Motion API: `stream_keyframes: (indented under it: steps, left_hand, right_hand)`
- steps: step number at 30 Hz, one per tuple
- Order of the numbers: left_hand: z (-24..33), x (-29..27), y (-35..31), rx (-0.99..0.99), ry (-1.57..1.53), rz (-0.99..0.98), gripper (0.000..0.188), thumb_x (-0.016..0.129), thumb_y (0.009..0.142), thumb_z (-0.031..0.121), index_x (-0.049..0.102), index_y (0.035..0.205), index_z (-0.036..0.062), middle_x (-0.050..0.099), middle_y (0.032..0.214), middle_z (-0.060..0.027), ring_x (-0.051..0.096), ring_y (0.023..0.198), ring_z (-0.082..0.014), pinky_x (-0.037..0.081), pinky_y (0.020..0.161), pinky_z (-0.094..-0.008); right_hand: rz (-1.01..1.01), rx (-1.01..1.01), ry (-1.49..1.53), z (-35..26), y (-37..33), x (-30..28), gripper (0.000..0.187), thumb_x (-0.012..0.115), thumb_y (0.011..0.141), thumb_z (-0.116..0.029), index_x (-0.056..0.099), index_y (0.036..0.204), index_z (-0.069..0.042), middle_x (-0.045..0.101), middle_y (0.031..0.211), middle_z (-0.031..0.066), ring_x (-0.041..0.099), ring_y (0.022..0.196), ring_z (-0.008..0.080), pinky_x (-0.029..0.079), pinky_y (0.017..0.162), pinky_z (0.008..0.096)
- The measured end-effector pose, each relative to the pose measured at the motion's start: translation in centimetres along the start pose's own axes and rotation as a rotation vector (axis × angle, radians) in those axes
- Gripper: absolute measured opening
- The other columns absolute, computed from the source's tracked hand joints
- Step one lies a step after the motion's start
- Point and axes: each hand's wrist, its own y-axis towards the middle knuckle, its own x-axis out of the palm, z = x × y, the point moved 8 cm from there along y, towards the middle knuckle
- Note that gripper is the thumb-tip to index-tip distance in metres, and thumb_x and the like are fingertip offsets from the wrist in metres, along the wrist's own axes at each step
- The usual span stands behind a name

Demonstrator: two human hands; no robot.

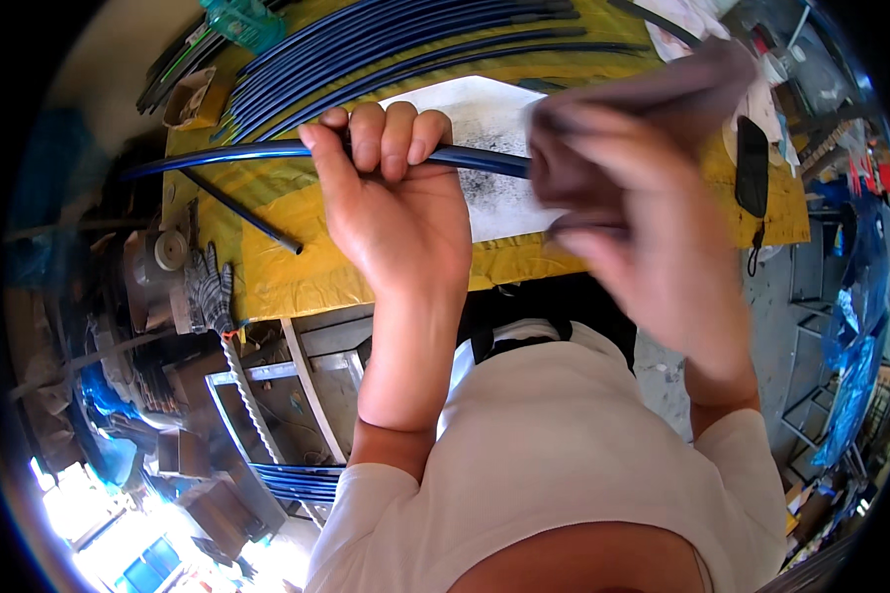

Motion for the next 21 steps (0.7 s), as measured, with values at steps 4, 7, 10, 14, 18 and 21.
stream_keyframes:
  steps: [4,7,10,14,18,21]
  left_hand:
    - [1.2,2.1,0.3,0.106,0.202,-0.1,0.026,0.042,0.096,0.033,0.042,0.084,0.0098,0.026,0.062,0.0033,0.022,0.054,-0.0086,0.024,0.049,-0.0233]
    - [3.9,1.3,1.7,0.06,0.053,-0.131,0.027,0.041,0.096,0.032,0.042,0.084,0.0087,0.026,0.061,0.0032,0.021,0.053,-0.0088,0.023,0.047,-0.023]
    - [7.2,1.2,3.1,0.108,-0.019,-0.247,0.033,0.035,0.097,0.037,0.041,0.083,0.0073,0.027,0.06,0.002,0.023,0.049,-0.0084,0.022,0.041,-0.0218]
    - [10.2,1.8,4.2,0.016,-0.162,-0.237,0.039,0.034,0.095,0.043,0.043,0.085,0.0067,0.032,0.064,0.0002,0.026,0.047,-0.0082,0.023,0.038,-0.0214]
    - [8.5,1.7,4.7,-0.039,-0.23,-0.261,0.039,0.032,0.096,0.041,0.044,0.089,0.0044,0.036,0.07,-0.0019,0.03,0.05,-0.0096,0.029,0.038,-0.0204]
    - [8.2,1.1,4.3,-0.045,-0.294,-0.22,0.04,0.031,0.097,0.038,0.048,0.095,0.0011,0.037,0.07,-0.0027,0.031,0.051,-0.0106,0.032,0.039,-0.0208]
  right_hand:
    - [-0.117,0.084,-0.225,1.4,-0.2,4.5,0.041,0.069,0.07,-0.019,0.051,0.104,-0.007,0.059,0.082,0.0084,0.06,0.072,0.0236,0.045,0.055,0.0324]
    - [-0.059,0.051,-0.12,0.8,-0.8,3.1,0.027,0.069,0.071,-0.018,0.052,0.09,-0.008,0.059,0.075,0.008,0.06,0.063,0.0263,0.045,0.052,0.035]
    - [-0.133,0.22,-0.222,3.9,-3.1,2.2,0.021,0.064,0.078,-0.02,0.055,0.093,-0.008,0.061,0.08,0.0108,0.061,0.071,0.0299,0.047,0.059,0.0366]
    - [0.13,0.623,-0.394,12.1,-6.3,-5.1,0.03,0.053,0.091,-0.03,0.057,0.11,-0.008,0.062,0.099,0.0173,0.061,0.09,0.0308,0.047,0.076,0.0336]
    - [0.54,0.532,-0.507,14.2,-7.5,-12.4,0.039,0.05,0.092,-0.033,0.056,0.117,-0.003,0.059,0.115,0.0151,0.056,0.107,0.0246,0.041,0.089,0.0304]
    - [0.475,0.559,-0.399,16.1,-6.8,-12.2,0.041,0.05,0.092,-0.033,0.055,0.117,-0.001,0.057,0.117,0.0149,0.053,0.11,0.025,0.038,0.094,0.031]
